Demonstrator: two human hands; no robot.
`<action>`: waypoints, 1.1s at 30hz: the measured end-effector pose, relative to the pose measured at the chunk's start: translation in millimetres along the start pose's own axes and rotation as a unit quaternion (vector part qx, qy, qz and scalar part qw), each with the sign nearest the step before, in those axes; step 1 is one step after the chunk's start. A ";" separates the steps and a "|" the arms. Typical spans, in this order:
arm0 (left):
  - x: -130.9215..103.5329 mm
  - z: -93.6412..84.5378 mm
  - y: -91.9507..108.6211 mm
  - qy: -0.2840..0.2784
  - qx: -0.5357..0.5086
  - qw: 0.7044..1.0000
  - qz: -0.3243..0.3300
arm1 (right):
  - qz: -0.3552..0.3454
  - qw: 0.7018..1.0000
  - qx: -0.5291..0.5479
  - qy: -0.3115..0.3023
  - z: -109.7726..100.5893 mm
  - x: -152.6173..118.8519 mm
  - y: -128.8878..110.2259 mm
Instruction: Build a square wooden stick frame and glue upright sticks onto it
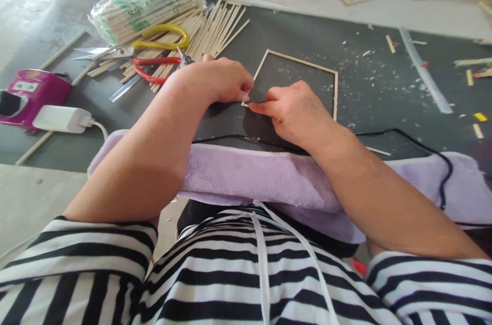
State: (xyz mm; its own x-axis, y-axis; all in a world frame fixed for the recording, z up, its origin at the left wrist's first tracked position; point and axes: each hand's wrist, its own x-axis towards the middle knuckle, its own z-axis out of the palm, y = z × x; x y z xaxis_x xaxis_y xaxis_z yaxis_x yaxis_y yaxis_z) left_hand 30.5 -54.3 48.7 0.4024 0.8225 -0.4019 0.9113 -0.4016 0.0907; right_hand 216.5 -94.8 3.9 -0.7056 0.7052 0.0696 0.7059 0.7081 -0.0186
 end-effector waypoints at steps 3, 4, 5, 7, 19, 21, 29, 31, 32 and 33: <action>2.8 1.9 -2.6 0.005 -0.006 1.000 0.000 | -0.003 1.000 0.002 0.007 0.8 -0.3 0.5; 3.5 2.6 -3.4 0.007 -0.009 1.000 0.001 | -0.004 1.000 0.002 0.010 1.5 -0.4 0.9; 3.9 3.1 -4.2 0.009 -0.013 1.000 0.000 | -0.006 1.000 0.003 0.013 2.2 -0.5 1.3; 4.0 4.1 -5.4 0.020 -0.030 0.999 0.003 | -0.008 1.000 0.002 0.019 3.5 -0.6 2.1; 6.0 2.8 -3.7 0.011 -0.005 1.000 0.001 | 0.001 1.000 0.003 0.007 2.1 -0.7 0.6; 4.2 2.7 -4.0 0.013 -0.011 1.000 0.001 | 0.002 1.000 0.009 0.009 2.7 -0.8 0.9; 2.6 3.5 -4.8 0.014 -0.017 1.000 0.000 | 0.006 1.000 0.024 0.007 2.1 -0.7 0.6; 4.6 3.5 -4.8 0.010 -0.012 1.000 -0.002 | 0.007 1.000 0.022 0.004 1.7 -0.6 0.3; 4.9 3.3 -4.7 0.008 -0.012 1.000 -0.002 | 0.007 1.000 0.019 0.005 1.6 -0.6 0.3; 4.7 3.0 -4.6 0.008 -0.012 1.000 0.000 | 0.005 1.000 0.016 0.007 1.7 -0.5 0.4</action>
State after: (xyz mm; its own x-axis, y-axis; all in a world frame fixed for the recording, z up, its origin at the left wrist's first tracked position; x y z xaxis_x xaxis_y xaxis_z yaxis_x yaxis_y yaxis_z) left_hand 28.0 -49.8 43.7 0.4041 0.8286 -0.3876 0.9129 -0.3922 0.1133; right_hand 217.1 -94.8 2.1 -0.6979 0.7113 0.0830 0.7098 0.7025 -0.0515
